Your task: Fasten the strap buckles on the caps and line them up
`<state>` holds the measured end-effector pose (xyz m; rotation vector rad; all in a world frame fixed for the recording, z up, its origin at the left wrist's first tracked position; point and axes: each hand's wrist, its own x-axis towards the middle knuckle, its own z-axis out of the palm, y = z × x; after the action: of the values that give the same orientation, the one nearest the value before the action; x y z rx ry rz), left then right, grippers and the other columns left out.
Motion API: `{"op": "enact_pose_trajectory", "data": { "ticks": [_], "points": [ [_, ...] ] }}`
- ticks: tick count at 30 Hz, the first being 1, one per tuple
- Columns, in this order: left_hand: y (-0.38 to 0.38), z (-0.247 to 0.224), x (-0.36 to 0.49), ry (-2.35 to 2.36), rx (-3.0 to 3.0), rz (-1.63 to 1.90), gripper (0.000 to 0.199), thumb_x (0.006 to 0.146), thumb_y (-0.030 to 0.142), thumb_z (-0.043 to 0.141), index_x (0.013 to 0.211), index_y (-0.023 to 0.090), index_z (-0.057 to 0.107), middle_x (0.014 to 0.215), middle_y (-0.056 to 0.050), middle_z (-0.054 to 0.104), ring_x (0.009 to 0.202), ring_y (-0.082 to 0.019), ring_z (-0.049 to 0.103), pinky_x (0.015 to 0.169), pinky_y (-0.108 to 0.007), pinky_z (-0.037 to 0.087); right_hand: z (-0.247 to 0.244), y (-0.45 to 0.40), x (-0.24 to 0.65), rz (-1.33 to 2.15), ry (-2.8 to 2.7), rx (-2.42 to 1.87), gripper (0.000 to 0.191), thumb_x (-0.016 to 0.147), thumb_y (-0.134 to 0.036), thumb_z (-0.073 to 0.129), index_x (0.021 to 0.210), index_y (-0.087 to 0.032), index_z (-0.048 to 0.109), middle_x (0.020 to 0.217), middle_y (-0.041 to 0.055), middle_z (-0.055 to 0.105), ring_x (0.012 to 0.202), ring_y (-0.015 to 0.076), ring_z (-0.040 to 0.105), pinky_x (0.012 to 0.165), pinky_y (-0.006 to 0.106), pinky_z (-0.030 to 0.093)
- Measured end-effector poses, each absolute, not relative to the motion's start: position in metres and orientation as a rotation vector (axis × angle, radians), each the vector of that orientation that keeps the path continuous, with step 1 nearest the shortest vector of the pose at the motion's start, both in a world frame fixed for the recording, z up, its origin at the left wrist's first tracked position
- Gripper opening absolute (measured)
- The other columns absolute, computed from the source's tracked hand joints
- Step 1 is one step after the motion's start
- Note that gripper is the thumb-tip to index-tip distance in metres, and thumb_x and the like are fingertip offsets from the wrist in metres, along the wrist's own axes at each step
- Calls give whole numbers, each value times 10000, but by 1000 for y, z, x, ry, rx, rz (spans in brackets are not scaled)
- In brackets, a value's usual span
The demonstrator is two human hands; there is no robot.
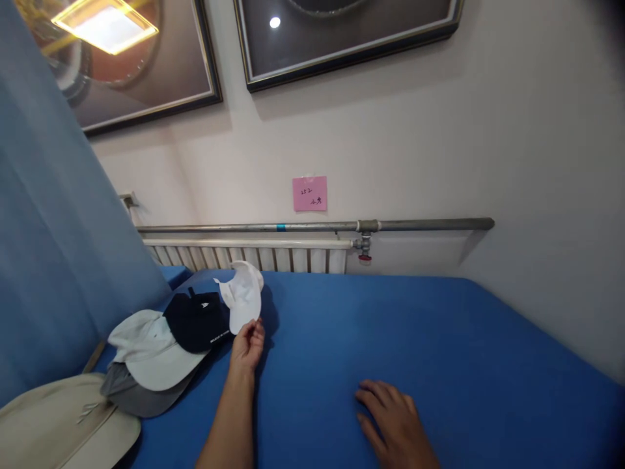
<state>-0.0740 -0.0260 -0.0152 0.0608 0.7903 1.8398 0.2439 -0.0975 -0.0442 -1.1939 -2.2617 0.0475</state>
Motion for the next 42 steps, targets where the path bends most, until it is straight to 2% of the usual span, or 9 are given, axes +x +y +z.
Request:
{"op": "enact_pose_trajectory", "data": {
  "ticks": [7, 12, 14, 18, 23, 26, 30, 38, 42],
  "points": [
    [-53, -13, -37, 921, 609, 1298, 95, 673, -22, 671, 714, 58, 639, 486, -13, 570, 391, -126, 517, 397, -248, 460, -25, -100, 249, 668, -1821, -1223, 180, 769, -232, 523, 890, -233, 657, 1009, 72, 672, 992, 236, 591, 895, 428, 422],
    [-66, -7, -28, 908, 724, 1087, 194, 589, 45, 754, 763, 80, 677, 509, -42, 618, 401, -162, 557, 414, -268, 485, -22, -78, 304, 981, -1014, -1336, 145, 708, -313, 541, 808, -223, 594, 770, 25, 605, 683, 175, 571, 635, 316, 471],
    [-64, -8, -29, 979, 743, 1116, 300, 600, 101, 775, 884, 122, 681, 716, -66, 700, 621, -205, 662, 568, -294, 551, -23, -72, 326, 976, -886, -1318, 223, 740, -404, 492, 843, -218, 555, 850, 44, 615, 735, 175, 592, 618, 294, 478],
    [-55, -11, -33, 1045, 762, 1246, 197, 651, 234, 767, 772, 117, 666, 674, -42, 676, 590, -149, 623, 545, -223, 531, -24, -66, 340, 1026, -779, -1237, 366, 758, -511, 450, 923, -200, 549, 1032, 87, 621, 834, 179, 611, 629, 275, 486],
    [-51, -15, -25, 1062, 723, 1317, 188, 684, 94, 699, 869, 111, 672, 777, -56, 704, 673, -154, 659, 633, -236, 558, -13, -70, 321, 1157, -887, -1171, 364, 684, -396, 647, 987, -196, 634, 1095, 64, 636, 873, 174, 595, 671, 258, 466],
    [-50, -16, -17, 1098, 702, 1328, 227, 672, -8, 665, 872, 100, 667, 756, -59, 704, 634, -149, 661, 593, -221, 552, -6, -77, 307, 1254, -958, -1143, 293, 600, -218, 721, 889, -196, 681, 941, 14, 682, 818, 150, 590, 696, 236, 445],
    [-51, -16, -10, 1148, 655, 1406, 221, 741, -39, 577, 863, 133, 644, 736, -16, 698, 610, -108, 654, 581, -180, 538, -7, -92, 286, 1425, -896, -1127, 93, 596, -114, 630, 668, -174, 635, 531, -59, 570, 503, 100, 486, 531, 223, 394],
    [-80, -8, -8, 1216, 632, 1218, 181, 861, 162, 543, 1029, 149, 609, 785, -80, 699, 636, -202, 677, 545, -321, 567, -11, -97, 276, 1565, -389, -919, 57, 654, -173, 531, 705, -193, 548, 565, -26, 583, 562, 131, 561, 612, 255, 484],
    [-94, 4, -1, 1130, 631, 1203, 285, 847, 122, 534, 1124, 163, 588, 838, -109, 706, 697, -211, 688, 603, -331, 577, -13, -95, 283, 1598, -228, -873, 101, 732, -178, 461, 685, -198, 549, 573, 0, 606, 589, 131, 588, 639, 240, 495]
  ]
}}
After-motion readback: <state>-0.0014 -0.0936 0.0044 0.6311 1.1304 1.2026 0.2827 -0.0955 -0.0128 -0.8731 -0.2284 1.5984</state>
